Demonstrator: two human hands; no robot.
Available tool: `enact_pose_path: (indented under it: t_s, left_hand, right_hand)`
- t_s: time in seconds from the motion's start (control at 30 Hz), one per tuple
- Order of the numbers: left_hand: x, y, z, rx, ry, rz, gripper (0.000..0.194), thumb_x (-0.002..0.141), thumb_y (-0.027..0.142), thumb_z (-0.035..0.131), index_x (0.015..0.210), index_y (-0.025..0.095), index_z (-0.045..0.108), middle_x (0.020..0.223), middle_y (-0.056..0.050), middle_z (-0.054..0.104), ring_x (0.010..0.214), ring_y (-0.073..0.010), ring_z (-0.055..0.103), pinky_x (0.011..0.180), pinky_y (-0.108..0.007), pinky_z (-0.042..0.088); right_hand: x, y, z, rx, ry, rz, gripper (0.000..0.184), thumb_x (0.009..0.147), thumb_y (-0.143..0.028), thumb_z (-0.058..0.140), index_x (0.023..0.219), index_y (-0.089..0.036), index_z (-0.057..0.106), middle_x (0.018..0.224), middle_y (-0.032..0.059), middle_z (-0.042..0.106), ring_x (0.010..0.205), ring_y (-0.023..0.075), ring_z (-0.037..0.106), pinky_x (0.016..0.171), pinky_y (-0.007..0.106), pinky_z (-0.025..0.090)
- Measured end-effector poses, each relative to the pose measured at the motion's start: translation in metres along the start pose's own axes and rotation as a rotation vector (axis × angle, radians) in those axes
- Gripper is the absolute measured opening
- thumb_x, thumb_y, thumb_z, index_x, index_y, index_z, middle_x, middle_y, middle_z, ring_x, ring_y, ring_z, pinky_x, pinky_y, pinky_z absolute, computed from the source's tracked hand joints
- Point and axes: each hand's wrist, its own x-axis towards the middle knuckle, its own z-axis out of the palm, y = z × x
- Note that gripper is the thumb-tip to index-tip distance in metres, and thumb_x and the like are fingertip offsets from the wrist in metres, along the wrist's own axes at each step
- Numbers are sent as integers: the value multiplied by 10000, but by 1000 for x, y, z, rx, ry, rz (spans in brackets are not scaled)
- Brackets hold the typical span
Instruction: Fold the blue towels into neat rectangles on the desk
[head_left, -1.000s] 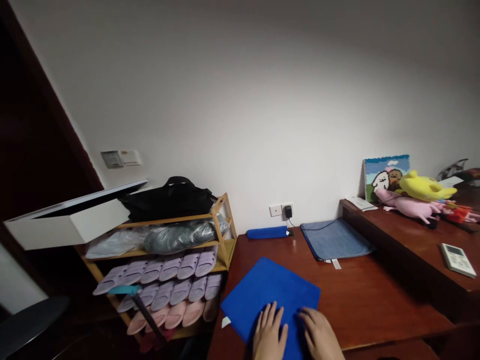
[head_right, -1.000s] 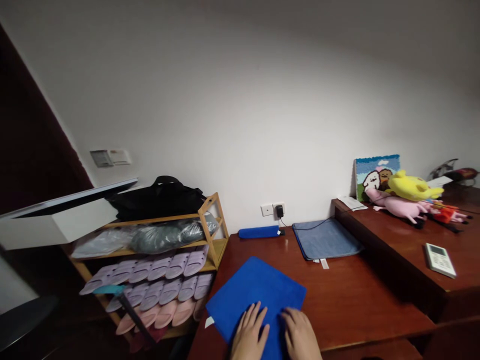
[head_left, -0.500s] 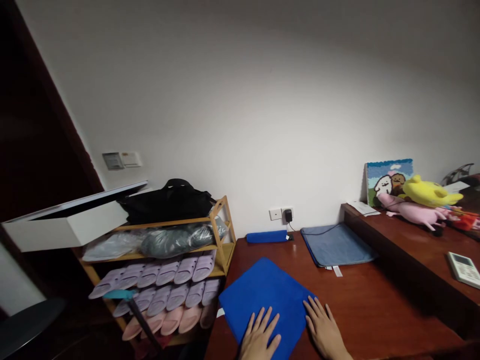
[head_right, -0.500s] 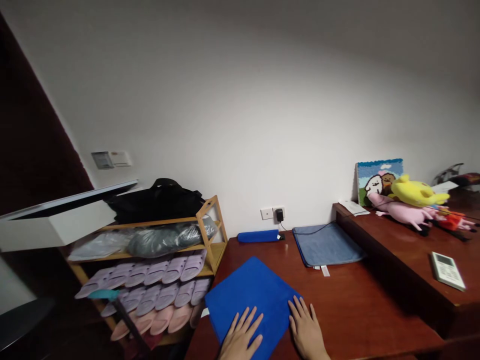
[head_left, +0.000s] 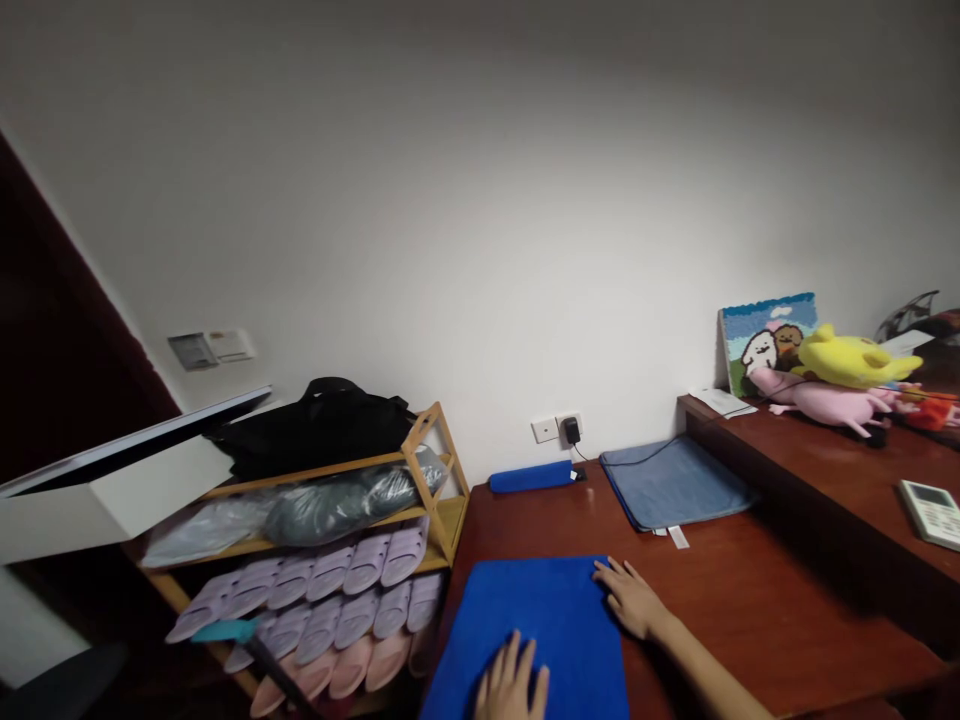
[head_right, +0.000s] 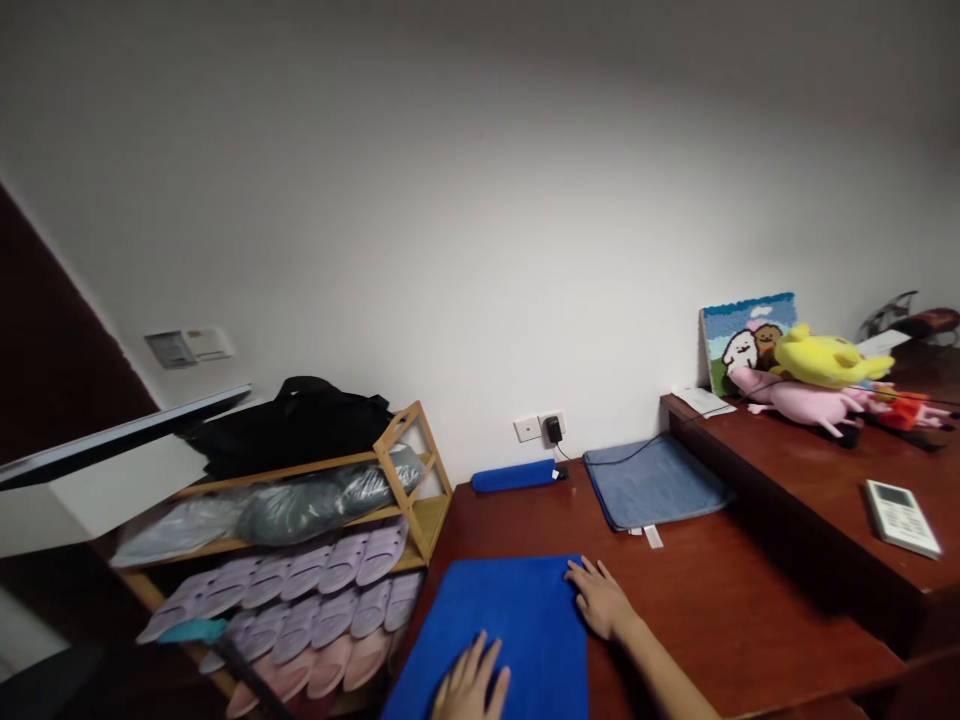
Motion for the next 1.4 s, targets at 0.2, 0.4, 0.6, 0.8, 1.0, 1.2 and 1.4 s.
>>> enact_pose_path:
  t_s: [0.2, 0.4, 0.6, 0.8, 1.0, 1.2, 1.4]
  left_hand:
    - [9, -76, -40, 54, -6, -75, 575, 1036, 431, 369, 1599, 326, 415, 1689, 5, 340, 1564, -236, 326, 1285, -504, 287]
    - [-29, -75, -4, 82, 14, -174, 630, 1030, 506, 354, 1617, 278, 386, 1691, -43, 318, 1570, -288, 302, 1270, -557, 299]
    - [-22, -61, -14, 60, 57, -174, 625, 1044, 480, 346, 1612, 225, 404, 1691, -60, 325, 1573, -305, 302, 1283, -559, 289]
    - [65, 39, -37, -99, 47, 179, 630, 1088, 514, 215, 1633, 232, 354, 1710, -39, 312, 1588, -248, 277, 1307, -491, 261]
    - [113, 94, -26, -170, -86, 198, 714, 1077, 577, 133, 1644, 181, 310, 1722, -68, 275, 1605, -240, 222, 1324, -482, 192]
    - [88, -22, -24, -21, -18, -51, 719, 1069, 569, 226, 1642, 140, 303, 1712, -129, 247, 1595, -289, 237, 1303, -534, 223]
    - [69, -111, -16, 52, 47, -120, 690, 1053, 514, 264, 1636, 152, 331, 1709, -91, 284, 1586, -273, 269, 1291, -499, 274]
  right_hand:
    - [22, 11, -1, 3, 5, -19, 619, 903, -225, 386, 1496, -224, 561, 1691, 53, 384, 1595, 242, 260, 1307, 496, 164]
    - [40, 4, 16, -46, 51, 41, 690, 916, -207, 353, 1601, -193, 434, 1705, 56, 348, 1603, 223, 232, 1310, 466, 162]
    - [52, -11, 39, -71, 143, 151, 659, 1030, -392, 247, 1640, -163, 350, 1703, 72, 317, 1600, 254, 243, 1306, 494, 188]
    - [49, -15, 42, -109, 148, 168, 670, 1037, -394, 229, 1644, -126, 315, 1719, 74, 257, 1613, 240, 194, 1319, 457, 139]
    - [47, -18, 35, -133, 107, 173, 668, 1035, -386, 212, 1652, -145, 295, 1725, 57, 239, 1616, 231, 173, 1318, 458, 137]
    - [48, -20, 35, -133, 120, 190, 665, 1038, -381, 208, 1652, -141, 297, 1723, 54, 249, 1612, 232, 191, 1320, 456, 146]
    - [49, -15, 37, -77, 163, 188, 651, 1033, -386, 237, 1627, -163, 383, 1705, 59, 337, 1595, 232, 262, 1312, 455, 188]
